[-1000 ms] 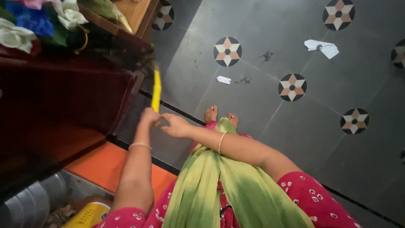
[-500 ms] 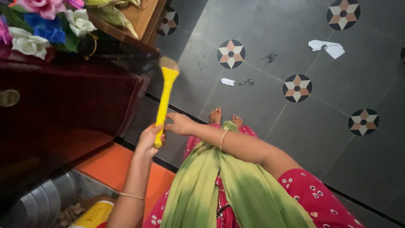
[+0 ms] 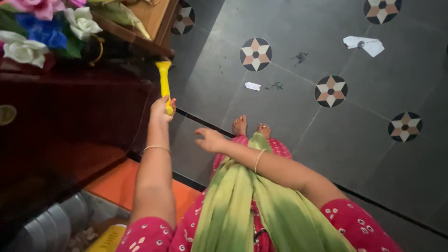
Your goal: The person sweeps a patterned tiled floor using a yellow-handled broom, gathering scraps of paper and dust while reaching under a bed and other furniture.
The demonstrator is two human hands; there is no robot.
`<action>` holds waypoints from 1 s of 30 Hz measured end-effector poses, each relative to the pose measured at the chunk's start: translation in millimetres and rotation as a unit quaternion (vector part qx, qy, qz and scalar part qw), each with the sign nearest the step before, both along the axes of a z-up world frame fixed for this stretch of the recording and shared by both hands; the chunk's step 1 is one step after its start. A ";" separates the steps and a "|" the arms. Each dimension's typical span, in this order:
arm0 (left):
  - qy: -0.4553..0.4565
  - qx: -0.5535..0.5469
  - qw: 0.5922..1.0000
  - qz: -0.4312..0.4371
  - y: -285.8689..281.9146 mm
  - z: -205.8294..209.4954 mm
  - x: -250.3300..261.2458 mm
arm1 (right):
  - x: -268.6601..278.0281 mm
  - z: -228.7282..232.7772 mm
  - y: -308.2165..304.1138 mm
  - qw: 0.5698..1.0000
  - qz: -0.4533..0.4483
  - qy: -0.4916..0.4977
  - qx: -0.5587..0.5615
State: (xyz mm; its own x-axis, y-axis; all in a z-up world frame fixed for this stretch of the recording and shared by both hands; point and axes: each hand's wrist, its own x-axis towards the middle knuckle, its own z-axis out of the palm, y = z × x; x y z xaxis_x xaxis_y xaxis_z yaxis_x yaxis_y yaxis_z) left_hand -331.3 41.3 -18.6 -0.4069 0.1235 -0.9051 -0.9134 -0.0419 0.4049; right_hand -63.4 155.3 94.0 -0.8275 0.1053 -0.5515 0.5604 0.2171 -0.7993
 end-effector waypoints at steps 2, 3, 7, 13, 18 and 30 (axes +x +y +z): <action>0.008 -0.015 0.999 -0.033 6.4 -15.2 -2.8 | 5.6 -6.1 5.9 1.000 -0.019 -0.008 -0.003; 0.018 -0.049 0.996 -0.069 8.7 -19.4 -2.0 | 7.7 -9.4 10.8 1.000 -0.028 -0.013 -0.005; 0.062 -0.119 0.970 -0.204 27.5 -29.3 12.8 | 7.8 -14.8 19.3 0.998 -0.051 -0.039 0.004; 0.098 -0.160 0.934 -0.303 67.4 -31.6 100.8 | -3.6 -24.5 28.4 0.991 -0.107 0.077 0.013; 0.123 -0.144 0.923 -0.335 109.5 -32.4 132.4 | 1.1 -20.4 45.8 0.993 -0.119 0.000 0.008; 0.122 -0.052 0.940 -0.316 52.4 50.3 112.3 | 0.3 25.1 59.1 0.992 -0.128 0.007 0.007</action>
